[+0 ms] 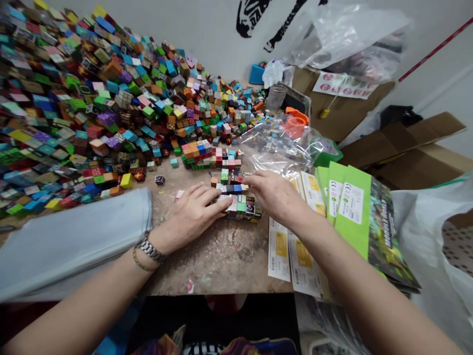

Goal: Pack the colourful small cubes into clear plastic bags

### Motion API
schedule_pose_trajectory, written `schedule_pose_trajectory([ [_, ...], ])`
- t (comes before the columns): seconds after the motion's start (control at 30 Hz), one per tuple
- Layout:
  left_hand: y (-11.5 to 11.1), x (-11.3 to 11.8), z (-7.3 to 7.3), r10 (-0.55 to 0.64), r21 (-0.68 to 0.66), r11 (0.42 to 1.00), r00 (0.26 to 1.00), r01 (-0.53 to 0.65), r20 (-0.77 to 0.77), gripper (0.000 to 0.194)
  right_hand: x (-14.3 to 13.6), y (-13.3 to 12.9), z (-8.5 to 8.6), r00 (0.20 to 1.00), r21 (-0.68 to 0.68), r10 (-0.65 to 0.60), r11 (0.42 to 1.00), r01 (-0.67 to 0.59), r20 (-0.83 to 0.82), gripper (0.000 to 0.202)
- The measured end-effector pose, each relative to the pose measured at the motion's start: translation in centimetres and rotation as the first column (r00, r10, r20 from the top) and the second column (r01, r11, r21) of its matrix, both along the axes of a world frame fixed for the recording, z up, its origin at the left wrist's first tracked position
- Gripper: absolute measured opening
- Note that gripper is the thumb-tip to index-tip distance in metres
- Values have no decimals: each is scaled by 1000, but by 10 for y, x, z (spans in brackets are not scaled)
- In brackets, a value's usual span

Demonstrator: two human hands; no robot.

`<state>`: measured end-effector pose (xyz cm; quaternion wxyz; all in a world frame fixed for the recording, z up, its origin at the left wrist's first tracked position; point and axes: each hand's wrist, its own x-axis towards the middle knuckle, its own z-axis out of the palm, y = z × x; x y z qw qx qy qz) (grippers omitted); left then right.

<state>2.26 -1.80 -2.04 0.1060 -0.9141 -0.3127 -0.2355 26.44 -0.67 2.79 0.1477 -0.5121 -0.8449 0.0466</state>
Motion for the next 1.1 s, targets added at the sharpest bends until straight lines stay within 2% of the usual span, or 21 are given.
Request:
schedule_pose_trajectory([
  [0.2, -1, 0, 1, 13, -21, 1000, 1000, -13, -8, 27, -28, 38, -3, 982, 35, 174, 984, -177, 68, 26],
  [0.33, -1, 0, 2, 9, -35, 999, 1000, -9, -15, 26, -52, 58, -5, 955, -36, 242, 970, -239, 170, 28],
  [0.47, -2, -1, 3, 9, -55, 998, 1000, -10, -24, 26, -65, 70, -8, 916, -113, 273, 961, -251, 292, 26],
  [0.7, -2, -2, 3, 3, -51, 999, 1000, -4, -29, 28, -59, 80, -7, 846, -99, 286, 958, -271, 449, 24],
  [0.9, -3, -2, 3, 5, -72, 997, 999, -8, -32, 29, -57, 85, -8, 840, -122, 316, 948, -293, 441, 22],
  [1.1, -2, -1, 2, 8, -63, 998, 1000, -8, -10, 29, -61, 82, -7, 853, -164, 307, 951, -261, 422, 27],
])
